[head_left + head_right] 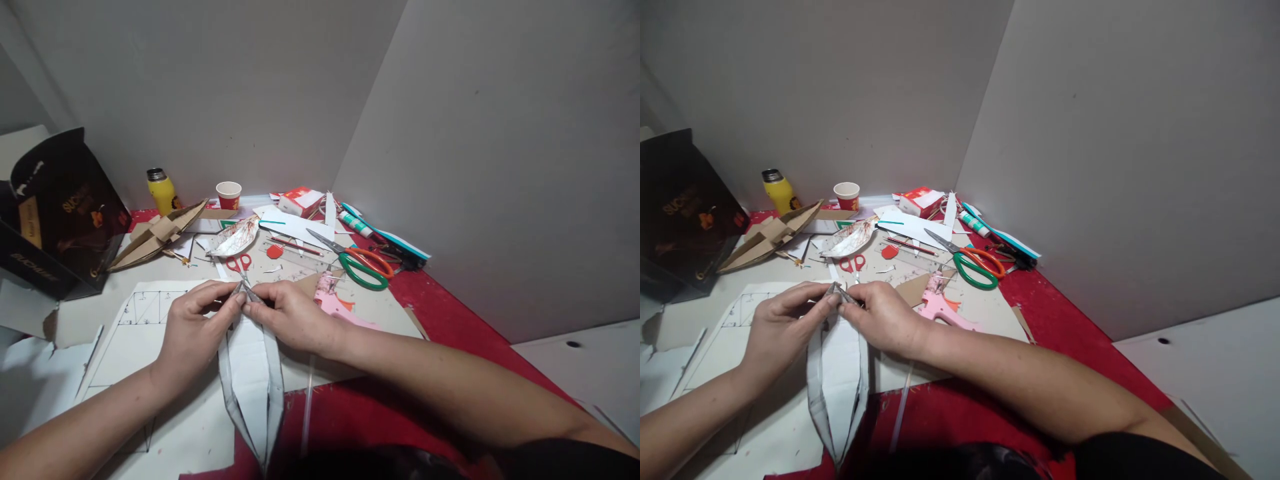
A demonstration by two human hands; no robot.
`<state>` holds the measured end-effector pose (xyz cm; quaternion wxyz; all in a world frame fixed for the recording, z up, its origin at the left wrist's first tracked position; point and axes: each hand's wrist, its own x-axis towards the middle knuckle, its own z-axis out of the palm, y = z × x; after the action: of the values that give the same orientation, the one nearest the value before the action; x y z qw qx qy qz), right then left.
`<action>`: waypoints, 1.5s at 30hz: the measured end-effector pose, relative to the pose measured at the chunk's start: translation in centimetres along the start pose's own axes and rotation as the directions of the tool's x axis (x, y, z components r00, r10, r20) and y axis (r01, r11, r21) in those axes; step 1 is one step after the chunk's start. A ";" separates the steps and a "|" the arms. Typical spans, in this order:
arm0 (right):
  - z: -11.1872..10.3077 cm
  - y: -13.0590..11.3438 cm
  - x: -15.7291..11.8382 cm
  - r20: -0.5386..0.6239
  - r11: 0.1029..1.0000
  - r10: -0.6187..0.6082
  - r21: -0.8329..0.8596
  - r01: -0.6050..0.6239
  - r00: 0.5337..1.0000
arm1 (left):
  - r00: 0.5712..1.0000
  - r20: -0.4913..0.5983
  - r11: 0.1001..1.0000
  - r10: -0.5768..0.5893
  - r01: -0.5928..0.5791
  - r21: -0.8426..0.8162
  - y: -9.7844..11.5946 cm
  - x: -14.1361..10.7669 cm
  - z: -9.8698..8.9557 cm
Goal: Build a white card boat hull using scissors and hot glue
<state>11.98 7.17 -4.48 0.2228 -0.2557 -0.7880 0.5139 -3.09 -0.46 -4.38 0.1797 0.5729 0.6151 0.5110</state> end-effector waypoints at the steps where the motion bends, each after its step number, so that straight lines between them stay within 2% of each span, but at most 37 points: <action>1: 0.0 -0.2 -0.1 -0.003 1.000 0.009 -0.020 -0.009 1.000 | 1.000 0.008 1.000 0.004 -0.004 -0.003 0.0 0.1 0.0; 7: 0.0 -0.8 -0.6 -0.102 0.981 -0.007 -0.195 -0.013 0.995 | 1.000 -0.023 1.000 0.015 -0.015 -0.002 -0.3 0.1 0.1; 11: 0.3 -0.6 -0.7 -0.126 0.973 -0.033 -0.230 0.003 0.991 | 0.997 -0.045 0.998 0.058 -0.058 -0.002 -0.4 -0.1 0.1; 17: 0.4 -0.4 -0.4 -0.120 0.959 -0.053 -0.283 0.017 0.991 | 0.999 -0.037 0.999 0.035 -0.034 0.005 -0.4 0.0 0.3; 22: 0.2 -0.4 -0.4 -0.094 0.949 -0.127 -0.302 0.093 0.987 | 1.000 -0.003 1.000 0.027 -0.027 -0.005 -0.6 -0.1 0.2; 27: 0.5 -0.4 -0.4 -0.110 0.920 -0.118 -0.386 0.067 0.987 | 0.999 -0.006 0.999 0.038 -0.038 0.007 -0.8 -0.3 0.3; 31: 0.6 -0.3 -0.2 -0.123 0.902 -0.124 -0.428 0.060 0.985 | 1.000 -0.014 0.999 -0.025 0.025 -0.033 -0.9 0.0 0.5; 37: 0.5 -0.3 -0.3 -0.158 0.935 -0.163 -0.339 0.102 0.974 | 0.987 -0.014 0.976 -0.160 0.156 -0.151 -0.8 0.2 0.6; 45: 0.9 0.2 -0.4 -0.170 0.876 -0.242 -0.461 0.140 0.955 | 0.973 -0.034 0.955 -0.229 0.218 -0.199 -0.9 -0.2 1.2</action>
<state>11.78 6.30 -5.07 0.2950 -0.2763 -0.8757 0.2641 -2.59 0.04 -5.69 0.2737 0.4647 0.6281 0.5609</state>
